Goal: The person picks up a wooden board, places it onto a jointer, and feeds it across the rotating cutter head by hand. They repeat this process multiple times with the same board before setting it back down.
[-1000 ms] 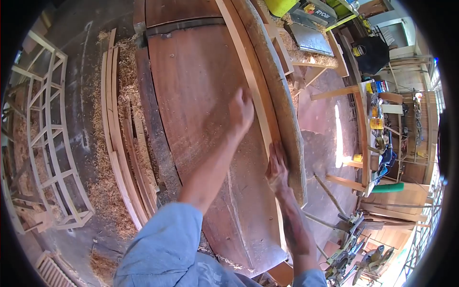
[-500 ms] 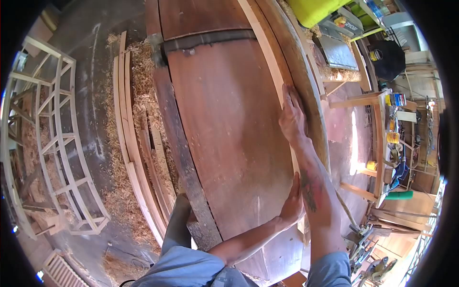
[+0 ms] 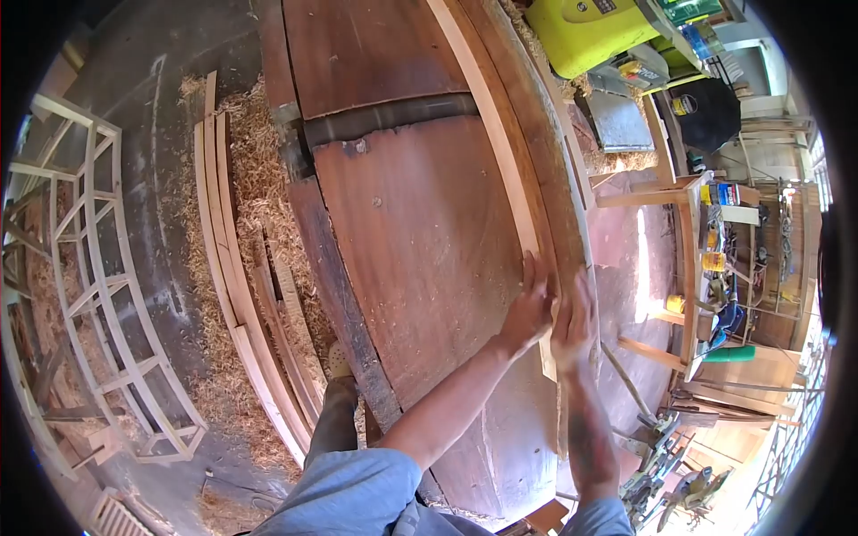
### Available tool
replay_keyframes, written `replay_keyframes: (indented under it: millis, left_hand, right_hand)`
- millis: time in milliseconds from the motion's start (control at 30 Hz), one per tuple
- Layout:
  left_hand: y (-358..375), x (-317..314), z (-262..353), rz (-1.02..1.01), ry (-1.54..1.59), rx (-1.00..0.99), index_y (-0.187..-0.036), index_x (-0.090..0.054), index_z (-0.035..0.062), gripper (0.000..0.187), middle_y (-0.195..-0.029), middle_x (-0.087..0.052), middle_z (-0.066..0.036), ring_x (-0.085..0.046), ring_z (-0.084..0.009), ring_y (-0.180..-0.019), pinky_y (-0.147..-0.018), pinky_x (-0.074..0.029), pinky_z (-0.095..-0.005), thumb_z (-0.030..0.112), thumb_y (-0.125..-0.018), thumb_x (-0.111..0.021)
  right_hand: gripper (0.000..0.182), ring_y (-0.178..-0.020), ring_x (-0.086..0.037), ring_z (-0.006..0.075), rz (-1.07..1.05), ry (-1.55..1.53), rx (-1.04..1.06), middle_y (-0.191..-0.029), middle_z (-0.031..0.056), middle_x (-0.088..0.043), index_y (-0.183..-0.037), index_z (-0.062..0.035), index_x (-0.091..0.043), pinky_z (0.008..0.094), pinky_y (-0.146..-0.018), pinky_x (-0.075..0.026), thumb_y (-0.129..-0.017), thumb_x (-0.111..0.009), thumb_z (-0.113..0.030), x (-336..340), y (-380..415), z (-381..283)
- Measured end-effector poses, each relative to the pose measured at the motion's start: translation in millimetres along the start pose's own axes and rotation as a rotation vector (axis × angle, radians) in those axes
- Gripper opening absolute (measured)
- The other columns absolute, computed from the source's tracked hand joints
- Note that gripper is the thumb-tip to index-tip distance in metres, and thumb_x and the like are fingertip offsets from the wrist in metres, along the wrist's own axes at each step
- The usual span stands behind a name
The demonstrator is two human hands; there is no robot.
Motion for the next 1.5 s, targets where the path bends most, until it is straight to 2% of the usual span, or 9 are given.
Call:
replay_keyframes:
  millis: [133,200,400,500,567,600,733,867,1500]
  left_hand:
    - [-36.8,12.6,-7.3,-0.089,-0.039,0.177,-0.154,-0.004,0.0066,0.086,-0.156,-0.007,-0.03,-0.06,-0.0523,-0.097,-0.075,-0.057,-0.0476,-0.003,-0.083,-0.052]
    - [-54.3,18.5,-8.6,0.022,-0.115,0.022,-0.153,-0.004,0.0061,0.088,-0.156,-0.006,-0.029,-0.058,-0.0543,-0.098,-0.074,-0.056,-0.0489,-0.004,-0.081,-0.053]
    - [-109.6,45.9,-13.0,0.079,-0.032,-0.003,-0.153,-0.01,0.005,0.086,-0.156,-0.005,-0.03,-0.059,-0.052,-0.102,-0.08,-0.056,-0.048,-0.005,-0.08,-0.054]
    - [-141.2,79.3,12.8,0.202,-0.213,-0.096,-0.153,-0.013,0.0036,0.081,-0.149,-0.027,-0.033,-0.059,-0.0484,-0.106,-0.081,-0.055,-0.0457,0.0,-0.084,-0.055]
    - [-149.0,97.5,17.1,-0.212,-0.169,0.463,-0.143,-0.038,-0.0045,0.059,-0.137,-0.048,-0.032,-0.06,-0.0356,-0.115,-0.089,-0.053,-0.0366,0.002,-0.088,-0.059]
    - [-143.3,104.7,14.0,-0.21,-0.156,0.463,-0.143,-0.038,-0.0045,0.059,-0.137,-0.048,-0.032,-0.06,-0.0356,-0.115,-0.089,-0.053,-0.0366,0.002,-0.088,-0.059]
    - [-84.8,116.4,-16.8,0.001,0.069,0.249,-0.126,-0.056,-0.0052,0.04,-0.116,-0.063,-0.028,-0.067,-0.0319,-0.102,-0.083,-0.053,-0.0386,0.008,-0.089,-0.064]
    - [-3.9,160.6,-0.5,0.229,-0.142,-0.086,-0.115,-0.059,-0.003,0.026,-0.109,-0.066,-0.022,-0.066,-0.0335,-0.102,-0.084,-0.054,-0.0382,-0.004,-0.09,-0.057]
    - [51.1,216.0,22.0,0.129,-0.336,-0.109,-0.118,-0.06,-0.0008,0.048,-0.117,-0.061,-0.015,-0.066,-0.028,-0.1,-0.083,-0.058,-0.0324,-0.01,-0.072,-0.064]
  right_hand:
    - [0.038,-0.119,-0.054,0.0422,-0.221,0.044,-0.065,-0.133,0.0262,-0.05,-0.129,0.0078,-0.05,0.0447,-0.097,-0.05,-0.093,-0.054,-0.001,-5.2,79.9,20.0]
    - [0.041,-0.118,-0.053,0.0432,-0.4,0.089,-0.12,-0.132,0.0285,-0.048,-0.13,0.0074,-0.05,0.0457,-0.095,-0.051,-0.089,-0.056,0.002,-20.0,86.4,21.7]
    - [0.026,-0.118,-0.055,0.0416,-0.123,0.05,0.14,-0.126,0.0304,-0.054,-0.11,0.0161,-0.059,0.0446,-0.098,-0.05,-0.085,-0.059,0.008,-58.8,31.7,20.0]
    - [0.025,-0.115,-0.058,0.0411,-0.059,0.023,0.146,-0.122,0.0299,-0.057,-0.107,0.0161,-0.06,0.0429,-0.097,-0.05,-0.084,-0.059,0.008,-70.0,-4.1,15.3]
    - [0.021,-0.112,-0.06,0.0396,-0.024,-0.016,0.129,-0.12,0.0281,-0.059,-0.104,0.0137,-0.061,0.0402,-0.094,-0.052,-0.084,-0.059,0.008,-78.0,-27.6,14.8]
    - [0.021,-0.112,-0.06,0.0396,-0.032,-0.008,0.136,-0.12,0.0281,-0.059,-0.104,0.0137,-0.061,0.0402,-0.094,-0.052,-0.084,-0.059,0.008,-82.9,-39.3,15.0]
    - [0.016,-0.106,-0.061,0.0394,-0.035,-0.077,0.064,-0.122,0.0235,-0.06,-0.1,0.0075,-0.063,0.0402,-0.09,-0.053,-0.085,-0.059,0.006,-99.5,-89.6,16.2]
    - [0.013,-0.105,-0.063,0.0383,-0.065,-0.048,0.096,-0.119,0.0218,-0.063,-0.095,0.0063,-0.065,0.0411,-0.088,-0.053,-0.083,-0.06,0.004,-117.8,-137.9,14.5]
    - [0.019,-0.105,-0.065,0.0333,-0.033,-0.006,0.181,-0.114,0.0179,-0.067,-0.096,0.0047,-0.07,0.0372,-0.092,-0.052,-0.079,-0.065,-0.002,-185.3,-293.7,17.1]
Point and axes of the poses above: each hand's wrist, its own y-axis away from the middle knuckle, its own x-axis out of the back of the hand, z = x × y, the point moved 7 cm from there along -y, towards the middle knuckle
